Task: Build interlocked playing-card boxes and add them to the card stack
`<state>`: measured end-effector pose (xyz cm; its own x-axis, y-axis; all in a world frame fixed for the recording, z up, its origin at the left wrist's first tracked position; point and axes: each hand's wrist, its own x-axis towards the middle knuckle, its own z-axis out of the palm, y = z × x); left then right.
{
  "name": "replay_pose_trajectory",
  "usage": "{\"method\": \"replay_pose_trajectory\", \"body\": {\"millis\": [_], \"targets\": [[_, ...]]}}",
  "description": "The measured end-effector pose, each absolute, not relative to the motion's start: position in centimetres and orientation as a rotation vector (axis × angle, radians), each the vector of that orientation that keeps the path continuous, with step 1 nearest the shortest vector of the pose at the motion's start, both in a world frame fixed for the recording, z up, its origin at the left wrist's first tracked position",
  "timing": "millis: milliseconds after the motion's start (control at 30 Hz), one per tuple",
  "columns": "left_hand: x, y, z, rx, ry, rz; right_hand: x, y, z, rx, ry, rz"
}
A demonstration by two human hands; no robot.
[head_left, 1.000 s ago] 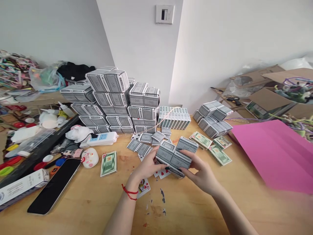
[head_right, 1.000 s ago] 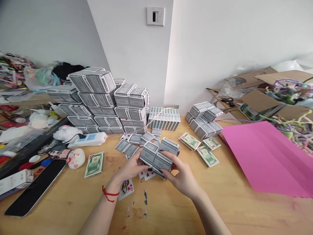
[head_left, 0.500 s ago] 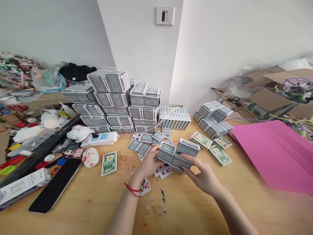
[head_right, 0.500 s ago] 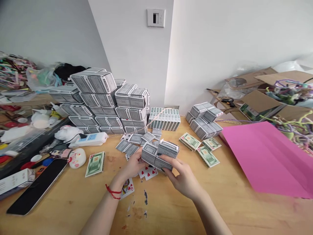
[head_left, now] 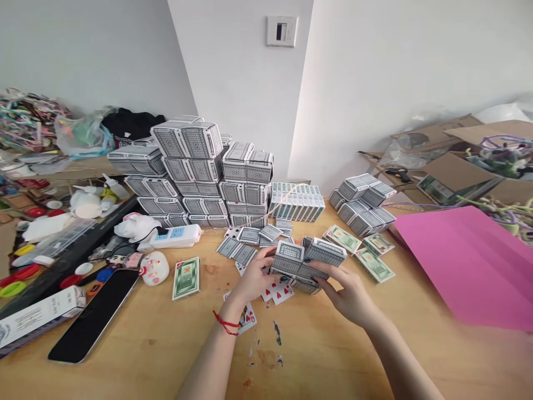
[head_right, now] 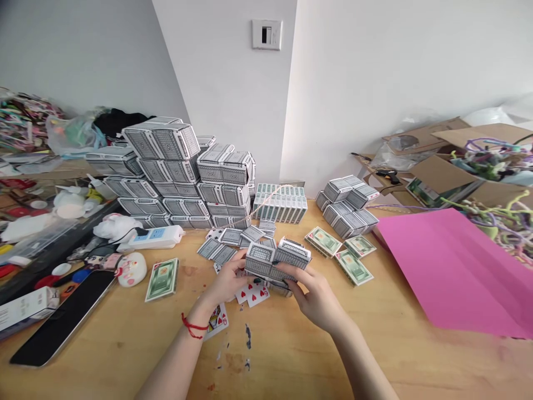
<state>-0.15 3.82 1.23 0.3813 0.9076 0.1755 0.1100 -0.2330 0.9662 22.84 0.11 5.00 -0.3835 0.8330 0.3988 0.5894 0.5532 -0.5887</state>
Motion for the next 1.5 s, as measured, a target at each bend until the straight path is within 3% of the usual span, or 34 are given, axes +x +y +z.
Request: {"method": "replay_pose_trajectory", "body": {"millis": [667, 867, 1033, 1500], "targets": [[1.4, 3.5, 1.0, 1.321, 0.889, 1.168, 22.4, 0.1, 4.0, -1.232, -1.977, 0.537], [1.1, 3.5, 1.0, 1.397, 0.949, 1.135, 22.2, 0.8, 4.0, -1.148, -1.524, 0.913], [0.8, 3.6, 1.2, 1.516, 1.026, 1.106, 22.7, 1.0, 4.5, -1.164, -1.513, 1.191], [1.0, 3.5, 2.3, 1.108, 0.868, 1.178, 22.9, 0.6, 4.4, -1.48, -1.852, 0.708]]}}
